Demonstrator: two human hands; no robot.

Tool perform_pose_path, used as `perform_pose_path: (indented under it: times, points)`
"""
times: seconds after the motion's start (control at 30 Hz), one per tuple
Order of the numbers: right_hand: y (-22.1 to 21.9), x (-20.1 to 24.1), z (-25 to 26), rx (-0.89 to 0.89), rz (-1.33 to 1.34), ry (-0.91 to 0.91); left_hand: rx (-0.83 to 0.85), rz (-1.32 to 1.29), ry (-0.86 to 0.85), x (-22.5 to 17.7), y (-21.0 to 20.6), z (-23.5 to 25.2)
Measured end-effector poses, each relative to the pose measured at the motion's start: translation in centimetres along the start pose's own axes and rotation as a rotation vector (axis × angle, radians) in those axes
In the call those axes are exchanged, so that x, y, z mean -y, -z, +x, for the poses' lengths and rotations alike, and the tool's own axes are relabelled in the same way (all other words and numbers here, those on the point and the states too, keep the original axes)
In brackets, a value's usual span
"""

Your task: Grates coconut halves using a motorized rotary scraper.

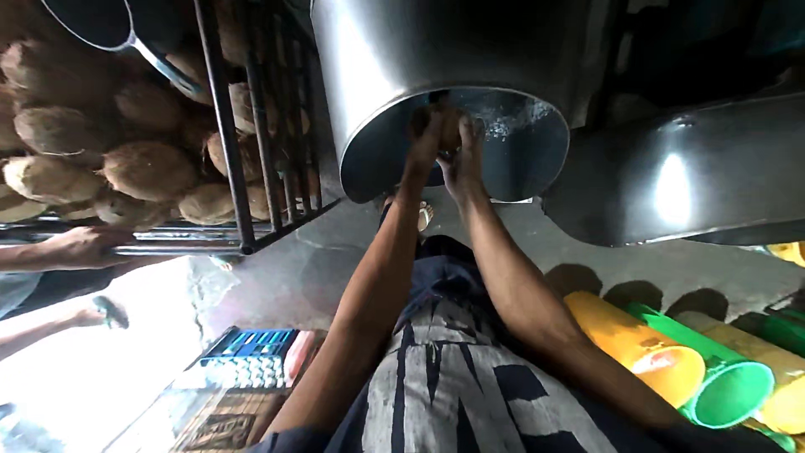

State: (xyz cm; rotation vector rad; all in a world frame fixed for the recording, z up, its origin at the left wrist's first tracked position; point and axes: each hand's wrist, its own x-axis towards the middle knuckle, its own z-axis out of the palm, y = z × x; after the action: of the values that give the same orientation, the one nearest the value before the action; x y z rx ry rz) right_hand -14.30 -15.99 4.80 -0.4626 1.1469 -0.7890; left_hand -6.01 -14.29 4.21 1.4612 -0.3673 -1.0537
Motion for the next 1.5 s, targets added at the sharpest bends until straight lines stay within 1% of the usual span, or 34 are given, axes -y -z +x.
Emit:
perform_pose_path:
  times: [0.03, 0.1, 0.17, 0.2, 0.27, 0.37, 0.47, 0.53, 0.63, 0.73, 0.77, 0.83, 0.9, 1.03, 1.07, 1.13, 1.17, 1.2, 1.27, 1.33, 1.37, 1.4, 1.43, 1.47, 1.5]
  points:
    - [-0.1, -0.1, 0.5, 0.013, 0.024, 0.001, -0.001, 0.031, -0.017, -0.4, 0.1, 0.3]
    - [0.4, -0.7, 0.1, 0.039, 0.052, 0.036, -0.029, 0.215, -0.029, -1.3, 0.0, -1.0]
    - [0.2, -0.6, 0.9, 0.147, 0.012, 0.158, -0.08, 0.431, -0.009, -2.1, -0.9, -1.3]
    - [0.1, -0.8, 1.0, 0.155, 0.007, 0.173, -0.104, 0.467, 0.019, -2.1, -1.0, -1.5]
    - [0.1, -1.0, 1.0, 0.086, -0.025, 0.168, -0.134, 0.409, 0.011, -1.0, -1.0, -1.2]
    - [-1.0, -0.3, 0.2, -0.033, -0.127, 0.168, -0.111, 0.17, -0.036, 0.0, -0.8, -0.4]
    - [-0.8, -0.1, -0.5, -0.04, -0.174, 0.178, -0.095, -0.016, -0.015, 0.6, -0.5, -0.7]
    - [-0.7, 0.0, -0.1, -0.032, -0.151, 0.154, -0.111, -0.06, 0.034, 0.8, -0.5, -0.6]
    - [-1.0, 0.2, -0.2, -0.074, -0.13, 0.122, -0.109, 0.034, 0.092, 0.0, -0.5, -1.2]
    - [-1.8, 0.3, -0.6, -0.039, -0.118, 0.185, -0.214, 0.292, 0.015, -1.6, -1.3, -1.9]
    - [-2.1, 0.3, -0.6, -0.055, -0.14, 0.21, -0.214, 0.365, -0.006, -1.6, -1.6, -1.4]
    - [-1.8, -0.2, -1.3, -0.132, -0.205, 0.204, -0.172, 0.432, 0.007, -0.6, -1.6, -1.9]
    - [-2.6, -0.3, -0.7, -0.161, -0.18, 0.232, -0.168, 0.369, -0.027, -0.1, -1.5, -0.9]
    - [-3.7, -0.3, -0.9, -0.241, -0.292, 0.343, -0.133, 0.006, -0.037, 0.5, -1.1, -0.5]
    - [-3.3, -0.3, -0.8, -0.235, -0.311, 0.354, -0.126, -0.057, -0.035, 0.5, -1.2, -0.5]
    - [-1.9, -0.1, -0.8, -0.15, -0.273, 0.261, -0.133, -0.101, -0.019, 0.8, -1.1, -0.4]
    - [-1.5, 0.1, -0.3, -0.1, -0.189, 0.183, -0.136, -0.096, -0.02, 0.8, -1.0, -0.1]
    - [-1.5, 0.3, 0.2, -0.071, -0.076, 0.113, -0.132, -0.076, -0.017, 0.6, -0.9, 0.1]
    - [-0.7, 0.0, -0.2, -0.043, 0.024, 0.068, -0.117, 0.037, -0.038, 0.3, -0.6, -1.4]
    - [-1.4, 0.5, 0.5, 0.028, 0.006, 0.142, -0.149, 0.282, -0.141, -1.2, -1.0, -1.4]
    - [-1.6, 0.5, 0.7, 0.068, -0.024, 0.201, -0.157, 0.405, -0.149, -1.6, -1.2, -1.4]
    - [-1.3, 0.2, 0.7, 0.049, -0.067, 0.236, -0.147, 0.49, -0.12, -1.5, -1.3, -1.8]
    - [-0.7, -0.2, 0.2, 0.004, -0.114, 0.227, -0.119, 0.545, -0.07, -1.2, -1.2, -2.5]
    - [-0.7, -0.3, 0.1, -0.033, -0.133, 0.22, -0.105, 0.572, -0.057, -1.0, -1.0, -2.6]
    - [-1.3, 0.0, 0.7, -0.055, -0.152, 0.231, -0.114, 0.563, -0.094, -0.9, -1.0, -1.5]
